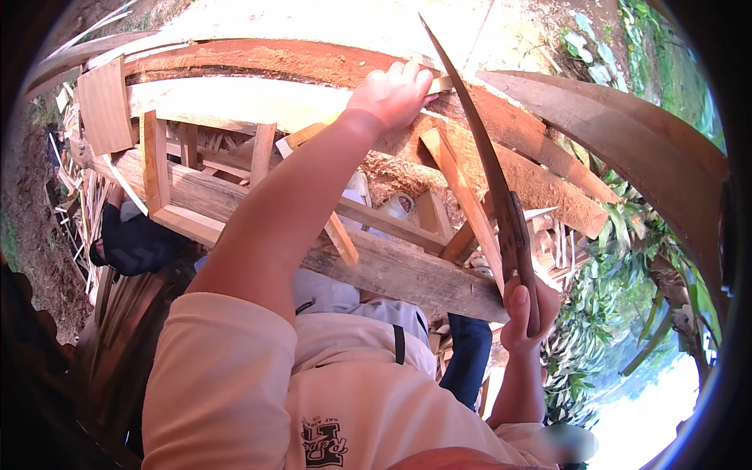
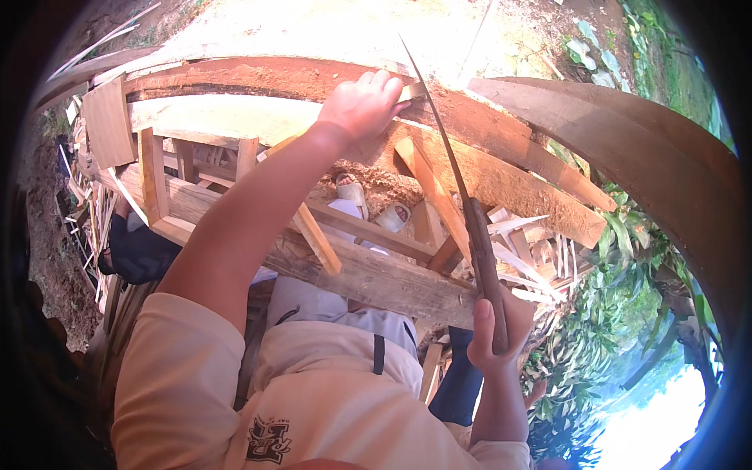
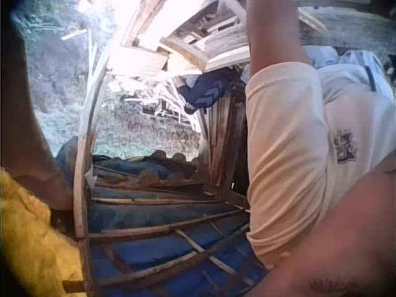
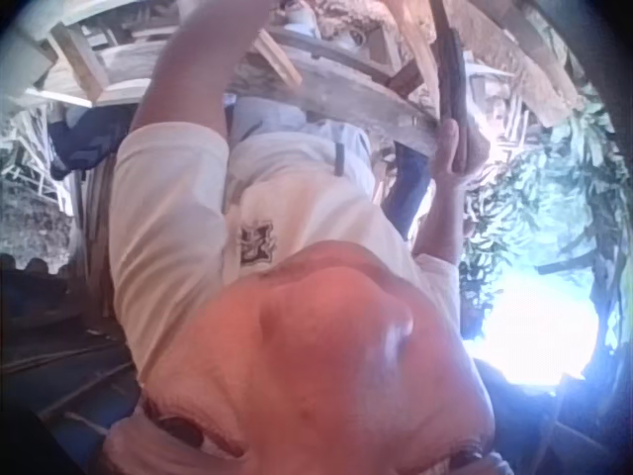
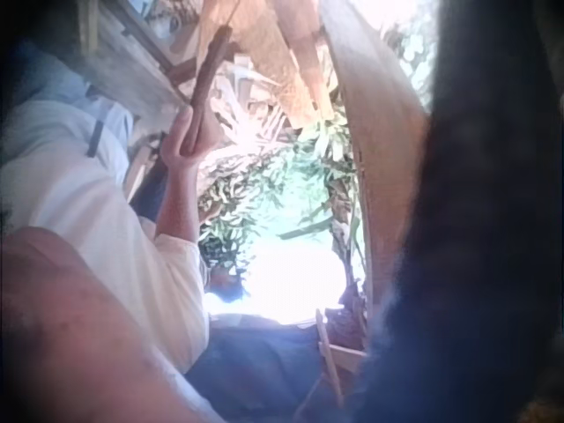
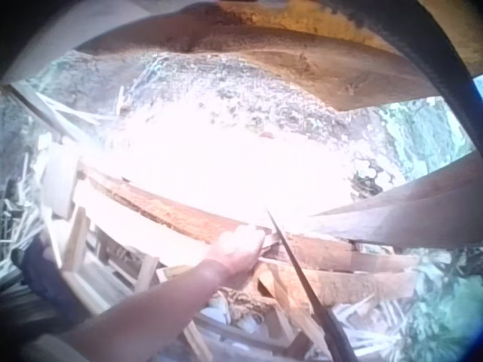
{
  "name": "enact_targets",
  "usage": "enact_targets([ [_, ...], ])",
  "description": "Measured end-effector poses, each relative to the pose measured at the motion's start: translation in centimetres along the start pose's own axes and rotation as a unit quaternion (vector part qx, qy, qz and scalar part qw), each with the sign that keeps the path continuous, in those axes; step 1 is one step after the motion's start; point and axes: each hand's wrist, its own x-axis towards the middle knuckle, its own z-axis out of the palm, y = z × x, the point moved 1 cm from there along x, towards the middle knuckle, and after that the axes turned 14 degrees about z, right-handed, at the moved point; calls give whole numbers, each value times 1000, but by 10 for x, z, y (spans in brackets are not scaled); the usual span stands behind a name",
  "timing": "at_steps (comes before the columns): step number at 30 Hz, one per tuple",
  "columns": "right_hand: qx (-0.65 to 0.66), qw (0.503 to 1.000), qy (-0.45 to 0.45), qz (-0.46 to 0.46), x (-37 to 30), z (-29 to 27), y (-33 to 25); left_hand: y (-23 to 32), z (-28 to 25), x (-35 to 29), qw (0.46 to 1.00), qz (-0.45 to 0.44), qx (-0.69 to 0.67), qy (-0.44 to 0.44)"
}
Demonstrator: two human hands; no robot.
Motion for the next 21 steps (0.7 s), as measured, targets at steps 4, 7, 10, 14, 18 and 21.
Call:
enact_targets([
  [4,59,998,7,13,79,50,-5,1,5,0,1000,4,-18,0],
  [7,99,995,18,-1,136,81,-11,1,1,5,999,3,-36,-13],
  [10,109,993,7,-41,147,84,10,0,2,4,999,-1,-40,-12],
  [14,146,987,2,-62,152,81,25,2,-6,3,998,-24,-41,-47],
  [18,181,975,-19,-130,161,85,68,0,-6,5,999,-21,-6,-35],
  [21,154,975,8,-159,155,92,62,-2,-7,5,998,-27,18,-53],
])
